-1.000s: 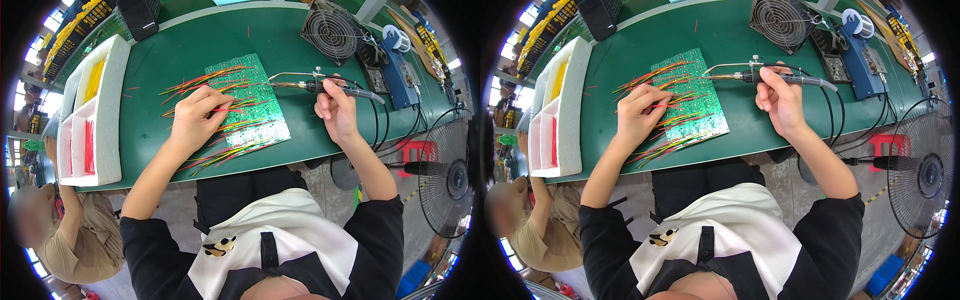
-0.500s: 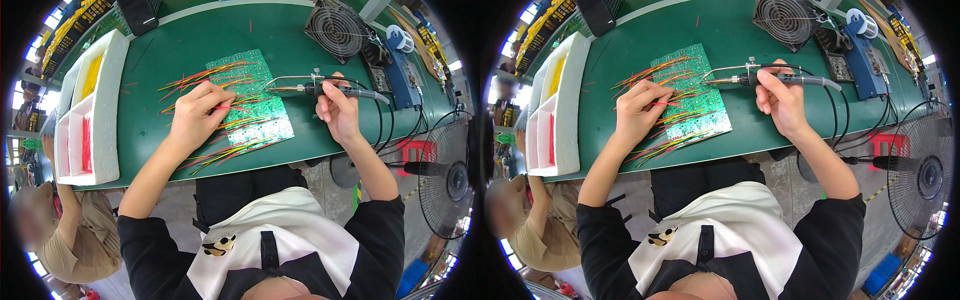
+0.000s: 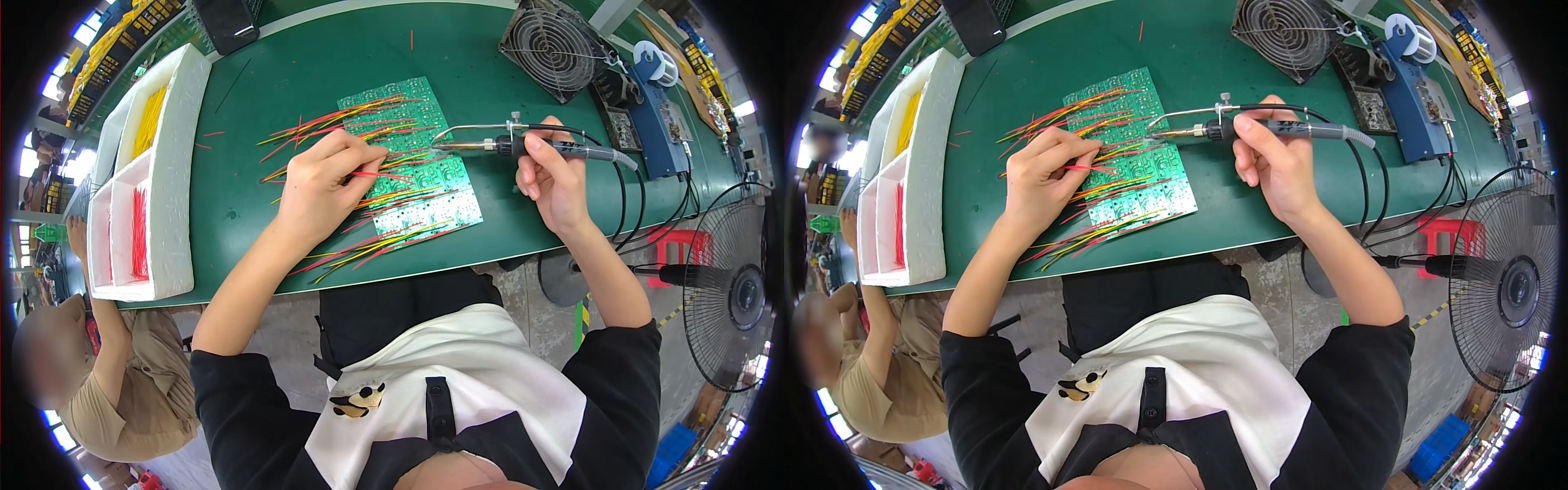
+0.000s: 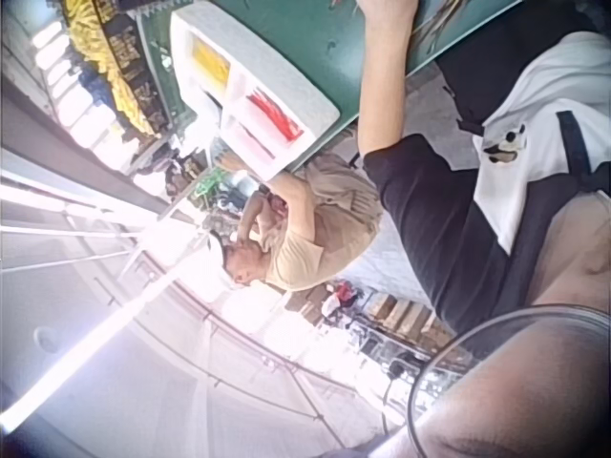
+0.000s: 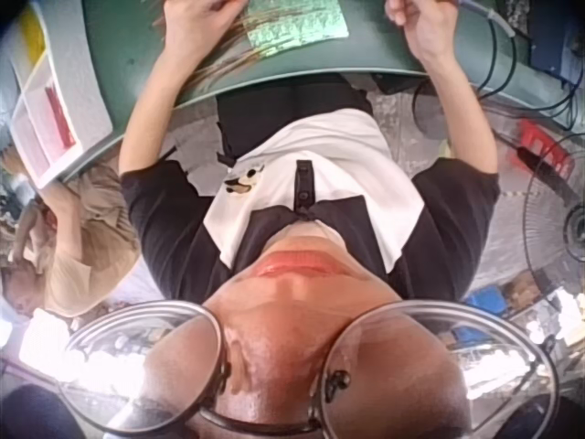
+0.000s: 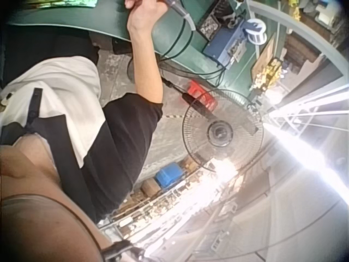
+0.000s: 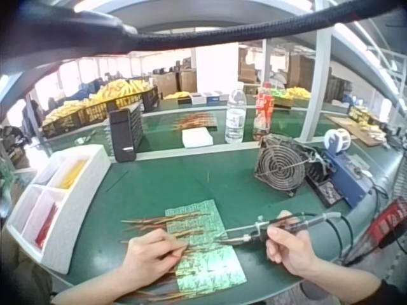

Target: Soldering various colored wires onto a green printed circuit board (PCB) at a factory workstation.

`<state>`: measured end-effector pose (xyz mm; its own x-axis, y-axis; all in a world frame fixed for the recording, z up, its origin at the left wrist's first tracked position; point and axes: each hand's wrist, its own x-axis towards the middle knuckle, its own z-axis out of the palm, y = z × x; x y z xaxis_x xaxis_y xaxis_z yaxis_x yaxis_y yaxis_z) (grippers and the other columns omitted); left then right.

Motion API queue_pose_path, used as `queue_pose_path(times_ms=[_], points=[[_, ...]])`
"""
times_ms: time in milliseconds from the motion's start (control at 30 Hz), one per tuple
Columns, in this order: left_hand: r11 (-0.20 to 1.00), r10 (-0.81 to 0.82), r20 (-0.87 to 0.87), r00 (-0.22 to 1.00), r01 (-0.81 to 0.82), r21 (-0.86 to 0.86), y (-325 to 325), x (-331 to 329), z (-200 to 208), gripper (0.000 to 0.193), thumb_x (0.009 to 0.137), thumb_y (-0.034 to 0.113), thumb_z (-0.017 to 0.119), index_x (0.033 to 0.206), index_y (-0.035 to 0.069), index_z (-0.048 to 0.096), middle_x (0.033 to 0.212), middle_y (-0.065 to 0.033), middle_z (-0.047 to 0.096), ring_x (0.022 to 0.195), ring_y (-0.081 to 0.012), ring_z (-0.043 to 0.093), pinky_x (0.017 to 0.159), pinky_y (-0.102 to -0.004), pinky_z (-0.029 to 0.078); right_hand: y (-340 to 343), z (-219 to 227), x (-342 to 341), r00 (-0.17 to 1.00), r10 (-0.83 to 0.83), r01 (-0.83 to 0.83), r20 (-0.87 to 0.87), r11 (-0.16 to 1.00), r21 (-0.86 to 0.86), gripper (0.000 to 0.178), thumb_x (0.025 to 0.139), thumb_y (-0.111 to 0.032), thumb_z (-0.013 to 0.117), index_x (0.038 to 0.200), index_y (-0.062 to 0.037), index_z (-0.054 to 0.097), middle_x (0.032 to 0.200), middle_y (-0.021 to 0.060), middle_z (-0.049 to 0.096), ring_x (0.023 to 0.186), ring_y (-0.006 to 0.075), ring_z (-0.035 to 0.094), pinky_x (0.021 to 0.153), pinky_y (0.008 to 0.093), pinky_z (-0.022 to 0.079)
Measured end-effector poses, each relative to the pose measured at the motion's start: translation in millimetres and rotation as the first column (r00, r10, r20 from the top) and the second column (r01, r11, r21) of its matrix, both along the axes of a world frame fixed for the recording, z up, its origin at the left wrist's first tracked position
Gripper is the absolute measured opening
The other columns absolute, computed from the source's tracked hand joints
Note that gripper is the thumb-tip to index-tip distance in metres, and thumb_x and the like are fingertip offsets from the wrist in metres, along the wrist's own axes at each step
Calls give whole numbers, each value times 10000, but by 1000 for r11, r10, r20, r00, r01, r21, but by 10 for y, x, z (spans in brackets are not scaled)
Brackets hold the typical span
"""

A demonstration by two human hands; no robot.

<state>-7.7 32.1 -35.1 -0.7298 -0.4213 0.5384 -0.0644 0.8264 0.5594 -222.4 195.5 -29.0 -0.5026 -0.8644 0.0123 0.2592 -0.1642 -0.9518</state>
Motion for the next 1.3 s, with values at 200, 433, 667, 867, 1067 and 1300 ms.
queue_pose_path(times_ms=[200,433,667,867,1067,1300], points=[[1000,3,7,1000,-3,-4,-4,1,1,120,712,-8,644,825,28,658,745,-61,568,601,-166,566,519,-264,465,7,27,-9,996,-35,38,80,999,-37,134,845,-156,564,840,-72,459,538,48,481,387,92,404,395,222,336],[1000,4,25,1000,-4,9,14,7,40,107,730,2,632,830,29,659,752,-67,568,605,-172,573,525,-266,470,55,36,-41,993,-86,92,78,992,-83,124,851,-163,556,865,-69,476,551,42,480,393,94,401,409,230,336],[1000,2,76,997,-4,21,38,85,130,150,758,-1,586,885,44,650,780,-65,577,624,-201,576,556,-288,475,153,52,51,985,-132,145,115,983,-111,119,861,-160,543,854,-66,471,545,38,475,392,90,397,403,229,328],[958,144,72,987,-121,-259,167,197,338,144,764,47,578,908,48,572,779,-84,599,660,-259,586,579,-334,469,333,30,120,979,-162,174,123,981,-89,131,867,-155,537,825,-70,447,538,33,463,390,85,391,391,219,315],[994,104,143,984,-109,28,472,166,345,97,830,52,520,894,15,459,733,-140,564,649,-310,573,552,-377,436,374,6,131,983,-134,148,129,983,-107,126,858,-142,552,809,-71,460,533,30,460,385,77,386,381,215,309],[994,76,112,991,-66,-93,484,81,165,46,781,25,586,823,21,566,751,-78,522,635,-241,573,544,-337,439,413,-11,147,990,-82,95,114,988,-118,110,851,-124,558,820,-72,466,535,31,465,385,71,384,368,206,310]])
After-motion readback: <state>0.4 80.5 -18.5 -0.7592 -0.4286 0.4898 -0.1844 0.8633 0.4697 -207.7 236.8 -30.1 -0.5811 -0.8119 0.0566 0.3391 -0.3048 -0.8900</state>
